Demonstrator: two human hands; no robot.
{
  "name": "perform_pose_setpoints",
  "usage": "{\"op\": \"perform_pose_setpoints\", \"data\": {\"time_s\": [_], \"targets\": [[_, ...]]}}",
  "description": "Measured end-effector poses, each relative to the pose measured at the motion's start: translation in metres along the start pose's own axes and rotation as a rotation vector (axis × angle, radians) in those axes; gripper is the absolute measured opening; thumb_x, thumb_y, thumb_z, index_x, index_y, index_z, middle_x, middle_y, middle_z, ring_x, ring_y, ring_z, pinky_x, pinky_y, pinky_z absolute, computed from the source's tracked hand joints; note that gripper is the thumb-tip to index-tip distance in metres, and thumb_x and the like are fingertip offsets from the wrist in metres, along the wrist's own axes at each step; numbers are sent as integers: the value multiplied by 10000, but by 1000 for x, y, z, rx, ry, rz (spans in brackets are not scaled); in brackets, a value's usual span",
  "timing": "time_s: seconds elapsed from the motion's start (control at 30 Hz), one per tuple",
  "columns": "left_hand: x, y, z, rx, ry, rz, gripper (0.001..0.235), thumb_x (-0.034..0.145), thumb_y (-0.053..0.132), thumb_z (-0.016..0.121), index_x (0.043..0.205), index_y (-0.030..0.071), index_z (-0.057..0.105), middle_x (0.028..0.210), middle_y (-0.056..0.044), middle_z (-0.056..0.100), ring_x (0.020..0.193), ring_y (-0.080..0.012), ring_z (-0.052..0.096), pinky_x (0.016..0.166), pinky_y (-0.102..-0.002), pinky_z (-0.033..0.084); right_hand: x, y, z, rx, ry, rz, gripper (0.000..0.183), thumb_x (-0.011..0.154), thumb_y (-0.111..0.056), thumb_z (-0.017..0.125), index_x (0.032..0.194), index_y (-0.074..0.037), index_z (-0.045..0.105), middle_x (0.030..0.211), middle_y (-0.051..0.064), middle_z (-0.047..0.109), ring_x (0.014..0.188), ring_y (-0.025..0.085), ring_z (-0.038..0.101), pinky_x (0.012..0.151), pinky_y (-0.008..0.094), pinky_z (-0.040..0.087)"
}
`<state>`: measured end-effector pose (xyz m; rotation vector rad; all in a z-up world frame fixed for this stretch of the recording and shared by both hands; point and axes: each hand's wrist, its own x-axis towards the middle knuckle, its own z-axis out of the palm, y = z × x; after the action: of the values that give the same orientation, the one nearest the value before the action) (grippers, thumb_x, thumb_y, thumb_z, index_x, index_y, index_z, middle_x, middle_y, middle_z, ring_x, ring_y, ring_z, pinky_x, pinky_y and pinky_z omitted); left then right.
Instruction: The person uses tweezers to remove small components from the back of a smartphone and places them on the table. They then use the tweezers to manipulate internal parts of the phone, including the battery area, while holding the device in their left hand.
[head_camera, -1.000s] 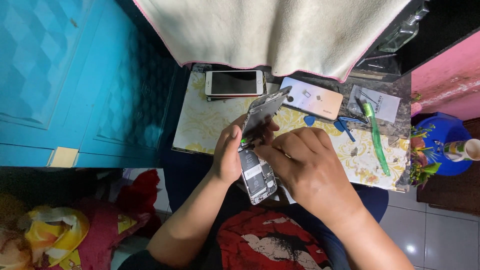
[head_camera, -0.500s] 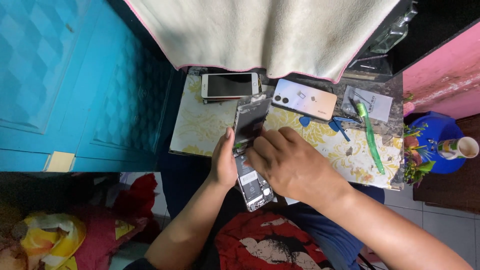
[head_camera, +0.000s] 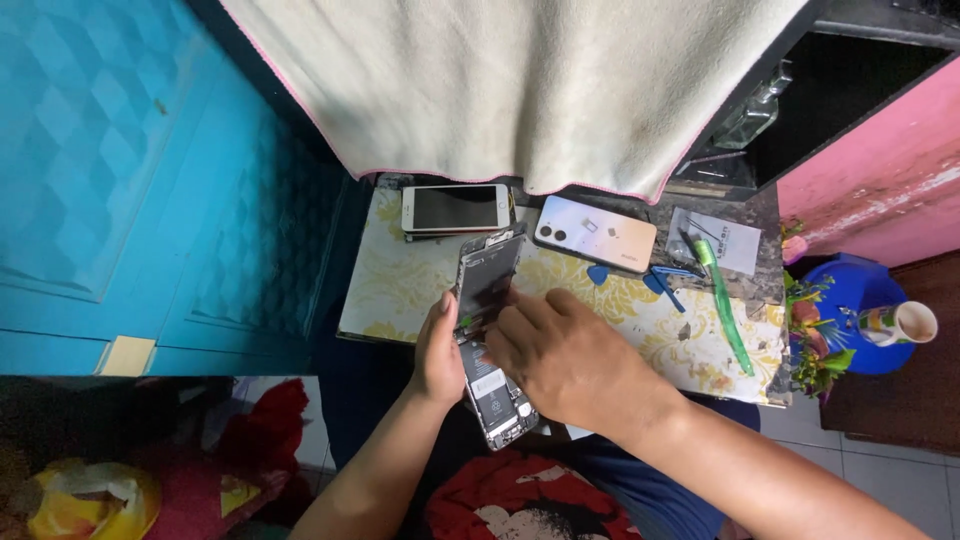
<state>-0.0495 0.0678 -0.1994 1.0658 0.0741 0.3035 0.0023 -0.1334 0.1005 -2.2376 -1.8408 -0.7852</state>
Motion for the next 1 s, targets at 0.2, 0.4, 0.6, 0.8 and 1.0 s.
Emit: {"op": "perform_pose_setpoints", "data": {"time_s": [0.2, 0.4, 0.6, 0.8, 1.0], "targets": [[-7, 4, 19, 705, -55, 749, 432, 1066, -87, 478, 1493, -63, 418, 1488, -301, 493, 1427, -385, 500, 1247, -448, 450, -4, -9, -1, -29, -181, 17, 198, 1050, -94, 425, 904, -109, 559, 851, 92, 576, 716, 275, 539, 660, 384, 431], [-2, 67, 78, -167, 287, -130, 484, 1057, 237, 409, 1390, -83, 555, 1456, -258, 582, 1414, -266, 516, 1214, -388, 395, -3, -14, 3, -112, -171, -20, 107, 1003, -110, 561, 908, -134, 605, 846, 80, 628, 773, 277, 573, 688, 364, 447], [-14, -18, 10, 233, 17, 369, 381, 1119, 87, 386, 1471, -25, 477, 1555, -245, 460, 1491, -284, 417, 1298, -427, 330, -5, -10, -3, -63, -291, 31, 137, 1003, -189, 444, 993, -138, 570, 898, 80, 578, 829, 276, 547, 689, 383, 409], [-9, 43, 64, -27, 126, 69, 454, 1103, 238, 390, 1388, -76, 554, 1468, -251, 558, 1411, -289, 510, 1228, -420, 403, -8, -13, 4, -40, -193, -3, 124, 1025, -150, 466, 960, -123, 567, 941, 95, 604, 881, 300, 584, 734, 386, 445], [-10, 24, 52, -111, 185, 60, 361, 1076, 134, 434, 1237, -85, 670, 1266, -266, 688, 1236, -276, 596, 1184, -497, 394, -3, -9, 7, -44, -93, 42, 132, 872, -58, 539, 874, -151, 633, 682, -8, 506, 620, 198, 503, 573, 334, 393]]}}
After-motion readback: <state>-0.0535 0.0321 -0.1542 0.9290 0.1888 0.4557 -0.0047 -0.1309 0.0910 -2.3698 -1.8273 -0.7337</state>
